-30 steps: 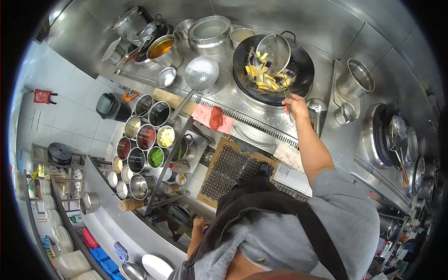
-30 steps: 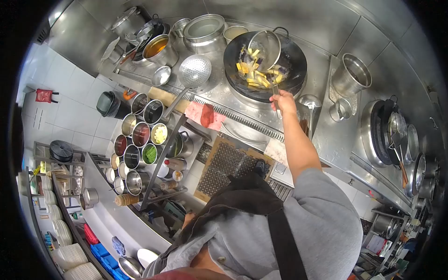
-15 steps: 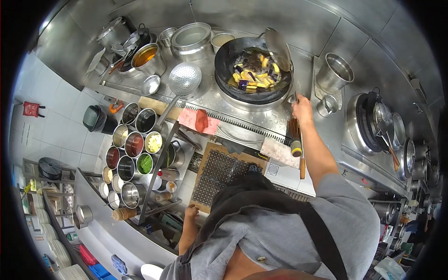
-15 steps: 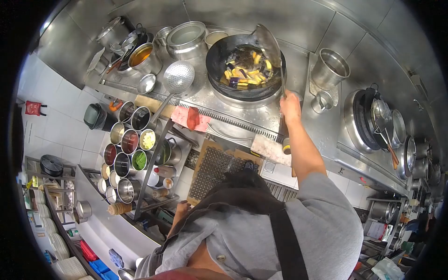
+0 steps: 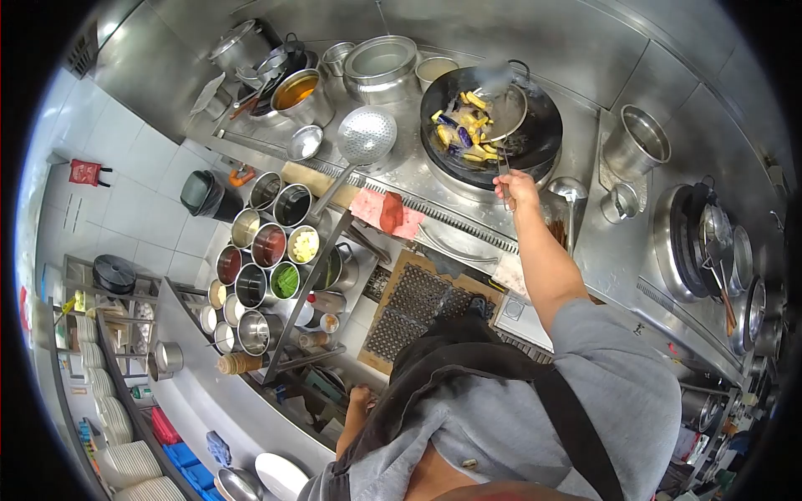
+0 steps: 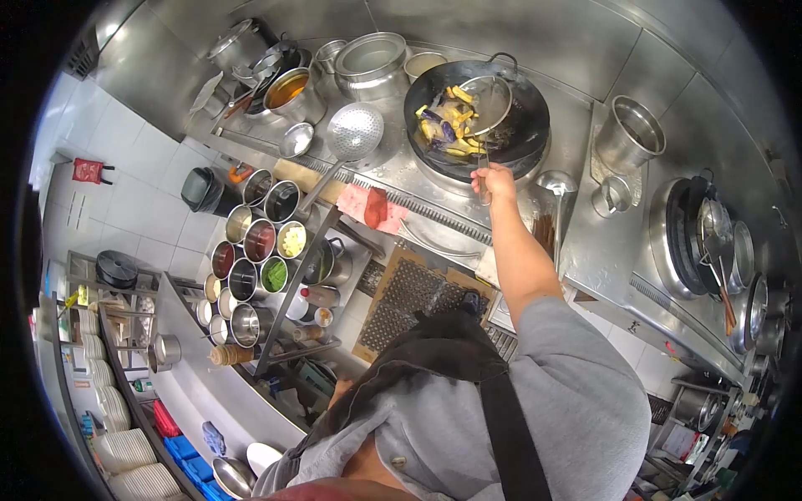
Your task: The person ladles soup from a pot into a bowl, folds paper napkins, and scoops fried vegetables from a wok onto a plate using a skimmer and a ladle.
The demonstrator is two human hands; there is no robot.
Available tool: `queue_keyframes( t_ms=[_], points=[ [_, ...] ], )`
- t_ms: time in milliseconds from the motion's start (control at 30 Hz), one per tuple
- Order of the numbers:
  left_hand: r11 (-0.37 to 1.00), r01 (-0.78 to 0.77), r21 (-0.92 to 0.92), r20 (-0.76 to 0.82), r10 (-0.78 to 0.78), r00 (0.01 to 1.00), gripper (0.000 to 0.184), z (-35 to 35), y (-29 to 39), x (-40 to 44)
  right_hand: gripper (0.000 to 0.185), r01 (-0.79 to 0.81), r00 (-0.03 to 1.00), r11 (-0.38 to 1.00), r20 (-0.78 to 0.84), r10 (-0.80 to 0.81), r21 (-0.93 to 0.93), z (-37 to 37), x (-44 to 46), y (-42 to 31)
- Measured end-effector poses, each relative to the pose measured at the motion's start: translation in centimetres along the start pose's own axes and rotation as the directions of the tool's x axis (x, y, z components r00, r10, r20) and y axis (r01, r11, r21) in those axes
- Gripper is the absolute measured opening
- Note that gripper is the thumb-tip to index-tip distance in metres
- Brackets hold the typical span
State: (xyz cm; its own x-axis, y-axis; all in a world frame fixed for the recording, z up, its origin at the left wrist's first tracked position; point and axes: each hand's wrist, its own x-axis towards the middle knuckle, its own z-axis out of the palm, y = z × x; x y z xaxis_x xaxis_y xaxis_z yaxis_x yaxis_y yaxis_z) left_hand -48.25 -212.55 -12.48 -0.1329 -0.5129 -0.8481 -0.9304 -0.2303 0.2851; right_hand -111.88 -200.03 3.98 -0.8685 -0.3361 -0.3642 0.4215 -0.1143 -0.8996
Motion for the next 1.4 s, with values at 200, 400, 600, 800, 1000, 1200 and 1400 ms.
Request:
queue_keyframes(
  t_ms=[200, 400, 600, 800, 1000, 1200, 1400],
  points=[
    [0.999, 0.001, -0.033, 0.019, 0.0, 1.0, 0.03, 0.3, -0.1, 0.1, 0.019, 0.06, 0.989, 0.991, 0.142, -0.043, -0.119, -1.8, -1.3, -2.0],
    [0.998, -0.02, -0.064, 0.053, 0.024, 0.998, 0.034, 0.8, 1.9, 2.2, 0.033, 0.186, 0.981, 0.879, 0.137, -0.139, -0.44, -3.9, -5.8, -4.5],
    [0.993, -0.015, -0.115, 0.086, 0.025, 0.996, 0.041, 1.5, 4.6, 5.1, 0.04, 0.179, 0.984, 0.766, 0.107, -0.143, -0.617, -6.0, -9.5, -6.3],
    [0.992, 0.003, -0.127, 0.084, 0.008, 0.996, 0.049, 1.1, 7.1, 5.6, 0.035, 0.235, 0.872, 0.478, -0.033, -0.489, -0.846, -11.8, -7.8, -8.4],
    [0.992, 0.047, -0.115, 0.088, -0.037, 0.995, 0.054, 1.1, 6.8, 5.6, 0.028, -0.028, 0.829, 0.115, -0.087, -0.552, -0.993, -17.8, 0.4, -6.9],
    [0.995, 0.033, -0.093, 0.013, -0.032, 0.999, 0.05, 0.2, 8.5, 3.9, 0.028, 0.005, 0.832, 0.564, -0.309, -0.461, -0.826, -15.6, -1.9, -8.0],
    [0.993, 0.032, -0.112, 0.037, -0.028, 0.999, 0.05, 0.7, 8.2, 4.1, 0.035, 0.155, 0.886, 0.728, -0.232, -0.402, -0.668, -12.4, -3.1, -8.4]
  ],
)
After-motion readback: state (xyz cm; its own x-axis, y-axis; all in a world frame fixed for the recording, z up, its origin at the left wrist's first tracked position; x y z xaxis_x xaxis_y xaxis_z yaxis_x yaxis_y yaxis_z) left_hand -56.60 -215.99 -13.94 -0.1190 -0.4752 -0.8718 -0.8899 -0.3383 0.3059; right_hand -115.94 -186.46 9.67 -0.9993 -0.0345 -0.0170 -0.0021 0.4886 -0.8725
